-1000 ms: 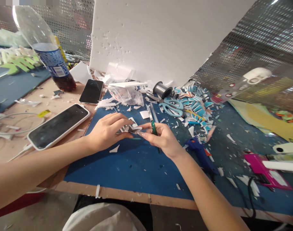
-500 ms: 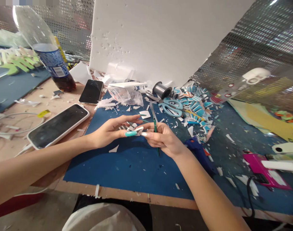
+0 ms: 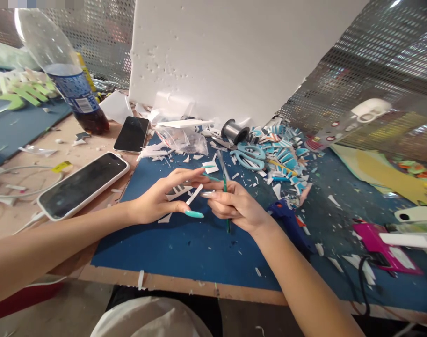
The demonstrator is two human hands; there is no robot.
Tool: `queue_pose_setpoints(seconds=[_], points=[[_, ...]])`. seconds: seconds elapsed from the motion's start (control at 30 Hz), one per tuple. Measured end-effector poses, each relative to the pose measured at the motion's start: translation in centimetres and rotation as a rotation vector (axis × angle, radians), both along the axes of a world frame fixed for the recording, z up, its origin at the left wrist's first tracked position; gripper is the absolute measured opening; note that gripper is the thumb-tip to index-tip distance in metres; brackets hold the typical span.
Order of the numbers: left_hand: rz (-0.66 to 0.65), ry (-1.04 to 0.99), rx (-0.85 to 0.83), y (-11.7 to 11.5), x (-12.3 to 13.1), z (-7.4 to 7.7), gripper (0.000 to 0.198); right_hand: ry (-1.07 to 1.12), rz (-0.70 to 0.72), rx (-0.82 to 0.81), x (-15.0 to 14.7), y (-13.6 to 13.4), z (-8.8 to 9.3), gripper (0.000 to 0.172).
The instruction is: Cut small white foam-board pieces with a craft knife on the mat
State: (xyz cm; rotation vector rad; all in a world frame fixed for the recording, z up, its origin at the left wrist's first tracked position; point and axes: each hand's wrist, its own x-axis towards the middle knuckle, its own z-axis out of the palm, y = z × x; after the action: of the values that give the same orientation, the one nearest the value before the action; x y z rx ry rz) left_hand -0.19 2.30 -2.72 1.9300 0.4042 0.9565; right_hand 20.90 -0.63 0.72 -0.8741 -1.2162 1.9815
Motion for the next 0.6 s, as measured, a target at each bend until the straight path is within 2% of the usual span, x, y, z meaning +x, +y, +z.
queue_pose_setpoints(seconds=[0.13,0.23,0.33,0.4,0.47,0.6], points=[[0.023,-0.030,0.046,-0.16,0.08,0.12,0.058,-0.020,0.011,0.017,-0.05,-0.12,0.24,0.034],[0.091,-0.104,0.027,-0.29,0.13,-0.13,0.058,-0.090,-0.048,0.116,0.06,-0.10,0.35,0.047],[0.214,-0.172,-0.048,-0.41,0.16,-0.51,0.061,-0.252,-0.255,0.374,0.44,-0.04,0.04,0.046],[0.263,-0.176,-0.085,-0.45,0.18,-0.67,0.063,-0.428,-0.363,0.595,0.70,-0.07,-0.29,0.033],[0.288,-0.186,-0.102,-0.48,0.20,-0.68,0.065,-0.613,-0.325,0.754,0.78,-0.20,-0.53,0.025],[0.322,-0.185,-0.121,-0.59,0.25,-0.37,0.065,-0.782,-0.146,0.895,0.32,-0.47,-0.55,0.033]])
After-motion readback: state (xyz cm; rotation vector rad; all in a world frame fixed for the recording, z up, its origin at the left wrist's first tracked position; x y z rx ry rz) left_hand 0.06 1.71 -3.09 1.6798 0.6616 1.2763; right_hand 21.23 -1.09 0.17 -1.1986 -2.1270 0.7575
